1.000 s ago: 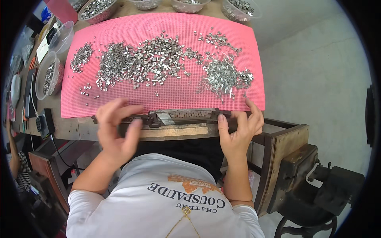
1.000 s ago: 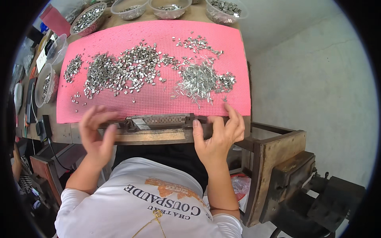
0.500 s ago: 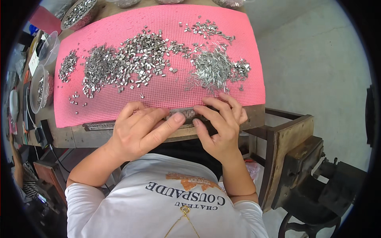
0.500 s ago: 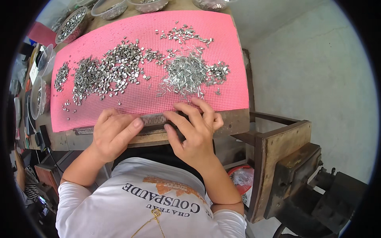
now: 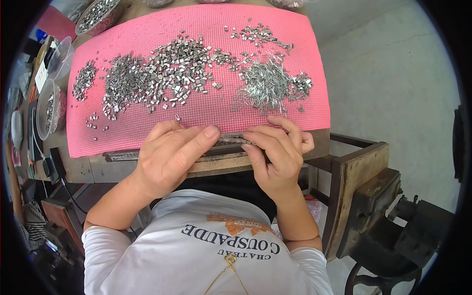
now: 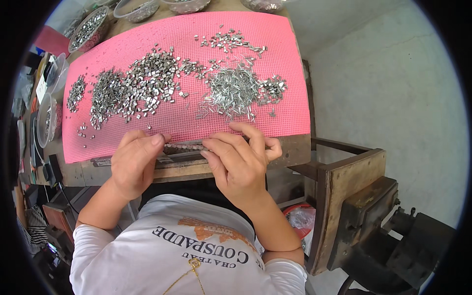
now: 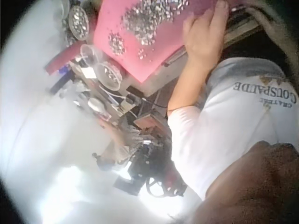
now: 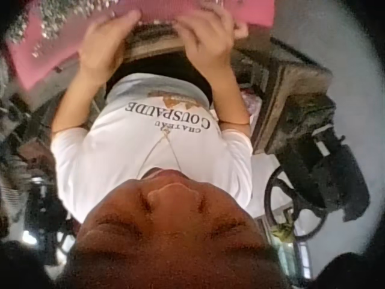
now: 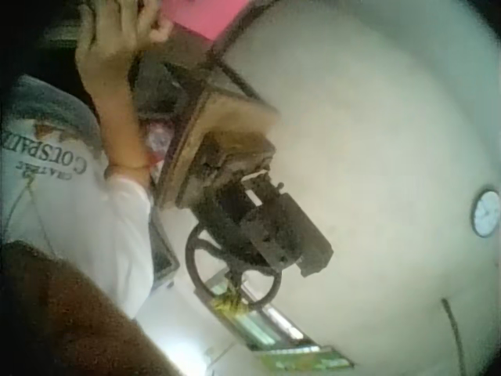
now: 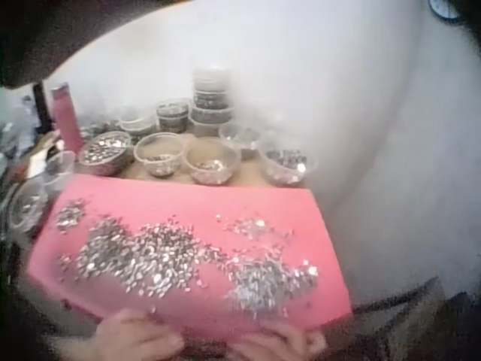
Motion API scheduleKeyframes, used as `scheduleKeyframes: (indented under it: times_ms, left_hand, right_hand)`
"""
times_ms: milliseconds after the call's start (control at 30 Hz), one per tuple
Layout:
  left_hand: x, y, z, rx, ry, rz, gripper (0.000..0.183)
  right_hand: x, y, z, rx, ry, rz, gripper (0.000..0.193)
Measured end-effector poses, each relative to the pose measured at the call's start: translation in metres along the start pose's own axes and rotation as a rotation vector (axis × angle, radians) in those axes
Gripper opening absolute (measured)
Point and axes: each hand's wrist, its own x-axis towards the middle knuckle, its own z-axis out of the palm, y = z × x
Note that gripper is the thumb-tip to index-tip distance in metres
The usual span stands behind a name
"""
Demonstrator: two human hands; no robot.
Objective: The person is manually sorting and assembling small metal components into a jig or tray.
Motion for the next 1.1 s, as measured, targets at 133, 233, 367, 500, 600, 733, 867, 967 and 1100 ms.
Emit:
scheduleKeyframes:
  times_ms: [133,233,367,500,600,733,867,967,1100]
  left_hand:
    - [0.000,-0.003,-0.003,0.002,0.022,0.028,0.046]
    - [-0.002,-0.004,-0.004,-0.052,0.083,0.004,0.049]
    - [0.002,0.007,-0.013,-0.122,0.138,-0.177,0.054]
    - [0.000,0.010,-0.020,-0.206,0.158,-0.313,0.056]
    - [0.001,0.012,-0.028,-0.355,0.189,-0.401,0.058]
    - [0.006,0.014,-0.040,-0.462,0.146,-0.480,0.057]
    - [0.001,0.006,-0.037,-0.372,0.093,-0.444,0.064]
    - [0.002,0.003,-0.036,-0.372,0.103,-0.398,0.064]
    - [0.006,0.002,-0.036,-0.467,0.079,-0.483,0.062]
  right_hand:
    - [0.008,-0.005,-0.007,0.127,-0.013,0.050,0.016]
    - [0.015,-0.010,-0.014,0.216,-0.049,0.080,0.016]
    - [0.026,-0.011,-0.025,0.595,-0.175,0.161,0.014]
    - [0.048,-0.017,-0.035,0.752,-0.122,0.506,0.011]
    - [0.107,-0.007,-0.048,0.703,-0.051,0.544,0.011]
    - [0.201,0.042,-0.049,0.639,0.203,0.415,0.017]
    - [0.260,0.061,-0.051,0.417,0.194,0.534,0.027]
    - [0.256,0.062,-0.045,0.454,0.187,0.580,0.028]
    - [0.222,0.078,-0.042,0.537,0.082,0.552,0.025]
